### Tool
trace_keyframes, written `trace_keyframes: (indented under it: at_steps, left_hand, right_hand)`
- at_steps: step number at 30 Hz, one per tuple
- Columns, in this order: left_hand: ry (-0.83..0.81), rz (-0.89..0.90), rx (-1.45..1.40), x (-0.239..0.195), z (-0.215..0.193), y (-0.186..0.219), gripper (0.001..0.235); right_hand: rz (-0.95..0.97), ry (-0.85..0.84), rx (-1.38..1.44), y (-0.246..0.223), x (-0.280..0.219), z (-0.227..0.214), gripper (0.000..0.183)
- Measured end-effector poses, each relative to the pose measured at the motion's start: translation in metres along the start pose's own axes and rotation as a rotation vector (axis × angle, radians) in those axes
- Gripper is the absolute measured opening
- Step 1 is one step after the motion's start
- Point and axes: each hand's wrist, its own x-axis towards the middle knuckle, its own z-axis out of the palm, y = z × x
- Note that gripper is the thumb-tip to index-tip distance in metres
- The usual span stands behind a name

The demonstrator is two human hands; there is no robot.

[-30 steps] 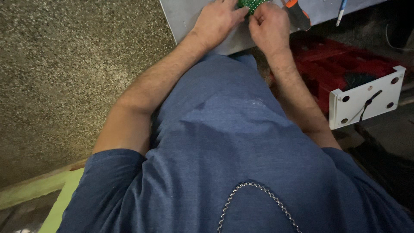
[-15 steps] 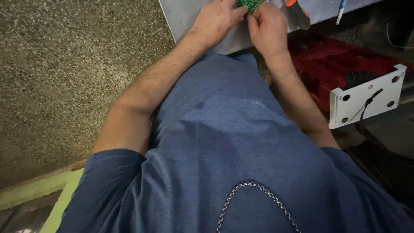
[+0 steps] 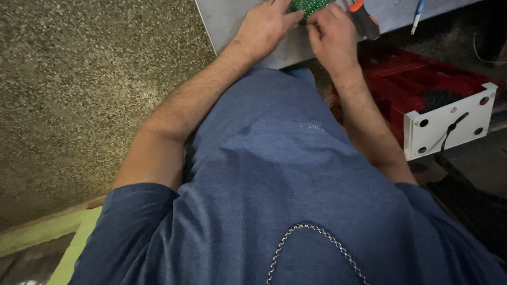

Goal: The person removes and replaces screws on a green circuit board using a screwdriver.

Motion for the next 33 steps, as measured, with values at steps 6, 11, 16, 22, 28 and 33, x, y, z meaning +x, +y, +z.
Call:
trace_keyframes:
  at_steps: [6,11,16,22,28,33]
  left_hand:
    - [-0.021,-0.037,-0.02,0.003,-0.005,0.003,0.021]
    - [0.021,-0.003,-0.008,0.0,-0.004,0.002,0.028]
    - [-0.019,-0.025,-0.052,0.002,-0.005,0.003,0.026]
    - [-0.028,-0.029,-0.016,0.004,-0.005,0.003,0.024]
    - [-0.021,-0.032,-0.047,0.004,-0.004,0.001,0.024]
    - [-0.033,-0.055,-0.067,0.005,-0.008,0.004,0.018]
  right_hand:
    - [-0.015,-0.035,0.003,0.008,0.0,0.002,0.014]
    - [-0.028,-0.053,-0.041,0.016,-0.005,0.008,0.015]
    - [-0.009,-0.05,-0.038,0.016,-0.005,0.009,0.016]
    - [-0.044,-0.061,-0.063,0.019,-0.004,0.01,0.017]
    - [0.009,-0.084,-0.148,0.026,-0.008,0.023,0.022]
    - [0.202,0.023,-0.28,0.027,-0.012,0.046,0.016]
